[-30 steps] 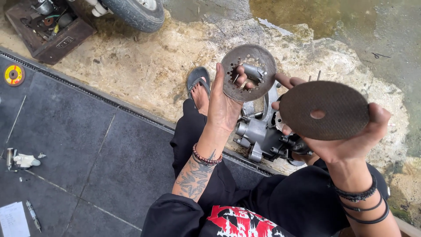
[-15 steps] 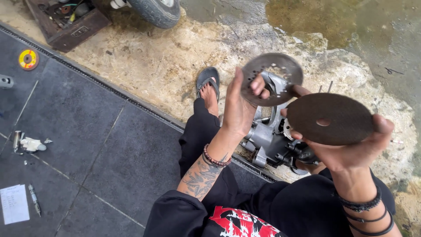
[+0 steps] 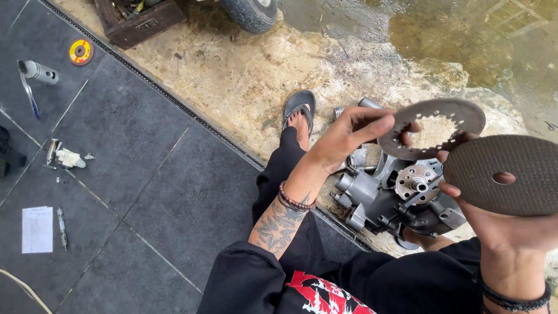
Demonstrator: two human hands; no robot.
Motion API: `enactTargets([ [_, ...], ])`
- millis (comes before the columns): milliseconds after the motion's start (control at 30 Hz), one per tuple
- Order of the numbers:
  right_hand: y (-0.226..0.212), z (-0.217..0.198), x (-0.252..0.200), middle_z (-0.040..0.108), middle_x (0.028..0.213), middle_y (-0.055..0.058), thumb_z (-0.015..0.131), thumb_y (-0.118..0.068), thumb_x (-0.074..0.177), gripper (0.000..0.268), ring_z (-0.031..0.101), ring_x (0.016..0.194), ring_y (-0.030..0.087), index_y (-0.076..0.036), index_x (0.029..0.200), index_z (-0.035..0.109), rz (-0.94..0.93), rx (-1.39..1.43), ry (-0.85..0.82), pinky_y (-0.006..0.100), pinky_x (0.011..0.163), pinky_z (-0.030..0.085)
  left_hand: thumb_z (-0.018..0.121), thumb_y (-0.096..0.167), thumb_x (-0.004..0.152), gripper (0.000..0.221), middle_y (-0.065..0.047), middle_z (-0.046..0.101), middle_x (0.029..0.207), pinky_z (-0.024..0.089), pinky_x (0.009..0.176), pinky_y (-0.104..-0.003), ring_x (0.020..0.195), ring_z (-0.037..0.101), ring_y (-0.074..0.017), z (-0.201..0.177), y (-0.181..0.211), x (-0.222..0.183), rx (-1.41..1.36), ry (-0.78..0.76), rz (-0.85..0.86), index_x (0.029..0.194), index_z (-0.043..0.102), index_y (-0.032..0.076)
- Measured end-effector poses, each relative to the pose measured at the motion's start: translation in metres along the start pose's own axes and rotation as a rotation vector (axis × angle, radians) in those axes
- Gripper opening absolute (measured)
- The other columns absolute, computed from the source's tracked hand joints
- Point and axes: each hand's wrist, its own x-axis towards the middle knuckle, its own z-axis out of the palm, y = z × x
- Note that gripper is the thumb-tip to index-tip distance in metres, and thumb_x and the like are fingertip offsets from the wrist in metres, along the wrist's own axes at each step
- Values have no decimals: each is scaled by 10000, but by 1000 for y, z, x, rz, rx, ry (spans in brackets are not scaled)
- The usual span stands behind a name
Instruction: Manually sanding a motorcycle clutch plate using a grinding disc to remove surface glaze or imperfections.
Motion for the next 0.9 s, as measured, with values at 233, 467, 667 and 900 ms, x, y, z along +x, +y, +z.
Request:
enactTargets([
  [233,-2,-20,1,629,1272,234,619,-503,1049,549,561,1357,568,-50,1355,662,7,-30,-247,448,717,531,861,377,836,276,3,795,953,526,805,-213,839,711,-93,0,30,-3,67,-142,-46,1014,803,175],
  [467,-1,-10,-1,588,1242,172,512,-546,1022,550,541,1391,540,-120,1358,603,-4,-96,-43,415,735,493,838,241,843,180,-3,752,773,325,521,-169,571,525,-36,2,10,0,250,235,46,952,796,103],
  [667,4,-22,4,568,1416,289,596,-477,1027,636,480,1461,586,-37,1485,571,36,-7,-117,569,838,619,810,175,824,197,-39,789,855,528,570,-190,616,695,-97,23,14,4,813,358,241,991,750,90],
  [900,8,-16,2,553,1452,320,575,-541,1013,661,534,1434,575,-46,1451,585,34,-143,-147,494,776,568,835,164,804,223,5,784,854,462,578,-208,615,646,-65,28,16,4,777,345,231,1008,758,115],
])
